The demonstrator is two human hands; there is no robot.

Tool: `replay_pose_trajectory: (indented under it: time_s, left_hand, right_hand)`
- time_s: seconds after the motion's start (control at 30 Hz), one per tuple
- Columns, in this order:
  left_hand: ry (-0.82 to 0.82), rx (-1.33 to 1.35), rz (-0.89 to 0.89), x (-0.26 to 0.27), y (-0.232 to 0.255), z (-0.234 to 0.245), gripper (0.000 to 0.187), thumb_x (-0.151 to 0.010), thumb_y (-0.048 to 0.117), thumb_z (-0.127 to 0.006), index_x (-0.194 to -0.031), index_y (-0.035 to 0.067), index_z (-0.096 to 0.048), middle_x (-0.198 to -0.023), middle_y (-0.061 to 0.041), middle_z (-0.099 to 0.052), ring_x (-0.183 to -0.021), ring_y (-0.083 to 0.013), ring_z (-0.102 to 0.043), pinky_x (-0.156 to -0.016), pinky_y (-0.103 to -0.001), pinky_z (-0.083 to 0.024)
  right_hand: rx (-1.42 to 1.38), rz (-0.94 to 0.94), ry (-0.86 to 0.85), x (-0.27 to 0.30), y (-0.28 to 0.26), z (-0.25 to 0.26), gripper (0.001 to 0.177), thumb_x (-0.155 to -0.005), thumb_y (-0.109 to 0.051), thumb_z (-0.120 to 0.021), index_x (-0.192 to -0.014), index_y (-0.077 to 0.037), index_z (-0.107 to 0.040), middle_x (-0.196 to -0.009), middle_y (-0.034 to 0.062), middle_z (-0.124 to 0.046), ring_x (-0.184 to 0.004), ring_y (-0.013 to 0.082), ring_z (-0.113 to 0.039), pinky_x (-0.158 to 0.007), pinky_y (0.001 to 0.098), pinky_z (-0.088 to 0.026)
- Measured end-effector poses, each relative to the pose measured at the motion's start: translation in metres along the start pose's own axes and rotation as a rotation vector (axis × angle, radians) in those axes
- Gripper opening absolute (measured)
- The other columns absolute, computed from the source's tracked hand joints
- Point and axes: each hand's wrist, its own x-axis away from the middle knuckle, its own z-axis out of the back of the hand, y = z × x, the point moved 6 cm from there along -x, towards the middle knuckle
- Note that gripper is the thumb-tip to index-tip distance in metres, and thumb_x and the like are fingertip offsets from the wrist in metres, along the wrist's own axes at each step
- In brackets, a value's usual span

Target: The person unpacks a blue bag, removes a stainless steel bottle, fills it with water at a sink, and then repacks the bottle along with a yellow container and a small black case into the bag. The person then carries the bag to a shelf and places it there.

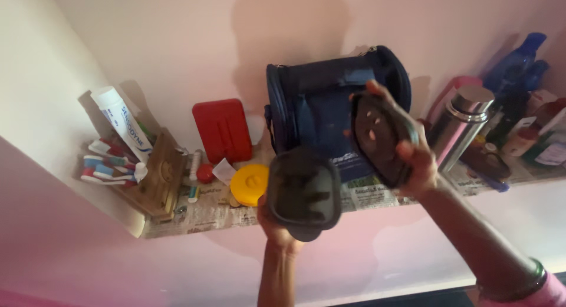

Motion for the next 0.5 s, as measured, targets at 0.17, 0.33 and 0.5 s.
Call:
replay_pose_trajectory:
  time_s: [0.17,0.33,0.5]
  left_hand:
    - [-0.181,0.161,0.057,0.001,-0.013,-0.020,0.072,-0.097,0.057,-0.054,-0.147,0.005,-0.053,-0.136,-0.019,-0.063,-0.115,-0.0334,-0.068,-0.092,-0.048,-0.061]
    - [-0.227,0.210,0.006,-0.002,-0.001,-0.036,0.070,-0.098,0.055,-0.055,-0.146,0.004,-0.055,-0.136,-0.018,-0.063,-0.117,-0.0319,-0.067,-0.095,-0.047,-0.059]
    - [-0.225,0.181,0.029,0.001,0.007,-0.038,0.068,-0.098,0.054,-0.055,-0.145,0.004,-0.057,-0.136,-0.017,-0.064,-0.119,-0.0303,-0.066,-0.098,-0.046,-0.057]
  right_hand:
    - [-0.222,-0.041,0.090,-0.003,0.001,0.002,0.102,-0.087,-0.068,-0.064,-0.167,-0.015,-0.030,-0.150,0.0238,-0.047,-0.129,0.0371,-0.055,-0.110,0.0664,-0.042]
    - [-0.448,-0.134,0.153,0.006,0.009,0.014,0.094,-0.089,-0.072,-0.056,-0.166,-0.022,-0.035,-0.152,0.0225,-0.049,-0.130,0.0420,-0.055,-0.109,0.0769,-0.039]
    - [-0.528,-0.156,0.136,0.014,0.013,0.013,0.092,-0.091,-0.073,-0.055,-0.165,-0.022,-0.037,-0.152,0.0238,-0.051,-0.132,0.0429,-0.054,-0.111,0.0705,-0.040]
